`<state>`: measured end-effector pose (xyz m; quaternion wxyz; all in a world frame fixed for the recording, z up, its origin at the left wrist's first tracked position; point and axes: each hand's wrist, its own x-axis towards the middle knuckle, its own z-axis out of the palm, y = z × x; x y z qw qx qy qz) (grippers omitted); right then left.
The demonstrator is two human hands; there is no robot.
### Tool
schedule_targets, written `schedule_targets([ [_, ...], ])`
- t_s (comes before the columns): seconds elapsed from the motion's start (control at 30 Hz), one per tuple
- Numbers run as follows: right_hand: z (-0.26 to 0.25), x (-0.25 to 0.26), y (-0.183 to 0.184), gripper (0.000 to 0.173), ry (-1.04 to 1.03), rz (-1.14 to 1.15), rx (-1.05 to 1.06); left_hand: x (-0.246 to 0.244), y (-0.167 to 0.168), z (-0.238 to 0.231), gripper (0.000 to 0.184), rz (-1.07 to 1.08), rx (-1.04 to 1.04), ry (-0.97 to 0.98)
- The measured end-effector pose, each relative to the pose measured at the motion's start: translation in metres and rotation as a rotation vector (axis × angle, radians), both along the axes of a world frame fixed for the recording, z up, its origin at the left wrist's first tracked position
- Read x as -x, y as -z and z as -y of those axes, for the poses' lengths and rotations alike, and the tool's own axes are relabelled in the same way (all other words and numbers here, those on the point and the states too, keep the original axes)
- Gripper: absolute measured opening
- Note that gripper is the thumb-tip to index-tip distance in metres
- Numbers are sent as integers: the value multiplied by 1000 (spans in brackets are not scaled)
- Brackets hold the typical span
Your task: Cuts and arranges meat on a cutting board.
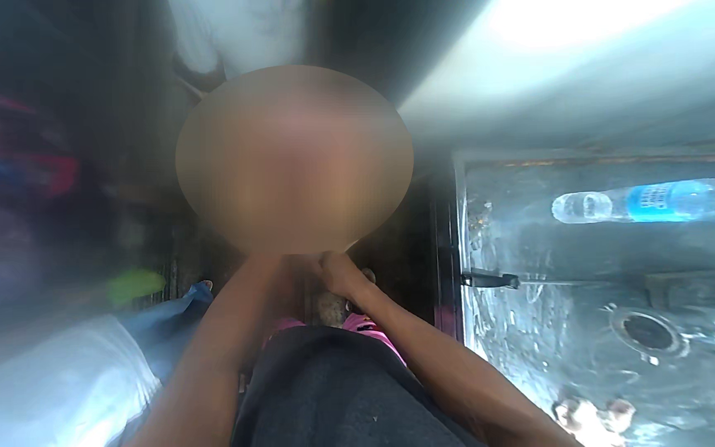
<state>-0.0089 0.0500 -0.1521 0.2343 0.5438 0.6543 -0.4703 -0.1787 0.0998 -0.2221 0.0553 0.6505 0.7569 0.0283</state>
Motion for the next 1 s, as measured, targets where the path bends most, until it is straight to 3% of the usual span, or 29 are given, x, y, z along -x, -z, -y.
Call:
schedule_targets([
  [0.17, 44, -50, -5, 69, 17, 19, 20, 2, -5, 0, 82, 6, 24, -4],
  [0.27, 75, -97, -9, 70, 4, 3, 26, 12, -10, 2, 76, 86, -78, -7],
  [0.4, 105, -170, -10, 66, 80, -19, 9, -1, -64, 21, 56, 278, -257, -165],
  [0.47, 114, -200, -8, 63, 219, -43, -26, -26, -66, 22, 53, 239, -138, -222],
  [0.53, 111, -220, -3, 60, 355, -82, -64, -46, -52, 22, 63, 159, 29, -239],
  [0.63, 98, -237, 1, 58, 480, -132, -86, -48, -38, 26, 59, 89, 63, -255],
  [0.8, 80, -257, 3, 56, 477, -200, -94, -22, -50, 38, 43, 286, 70, -256],
  [0.9, 74, -267, 1, 54, 465, -242, -45, -17, -82, 36, 45, 306, 285, -288],
  [0.93, 71, -269, 2, 55, 464, -255, -40, -15, -83, 38, 45, 310, 212, -310],
  [0.97, 69, -272, 4, 56, 460, -262, -42, -13, -56, 44, 39, 300, -188, -343],
  [1.0, 67, -274, 5, 58, 448, -266, -47, -12, -86, 39, 39, 485, -44, -486],
])
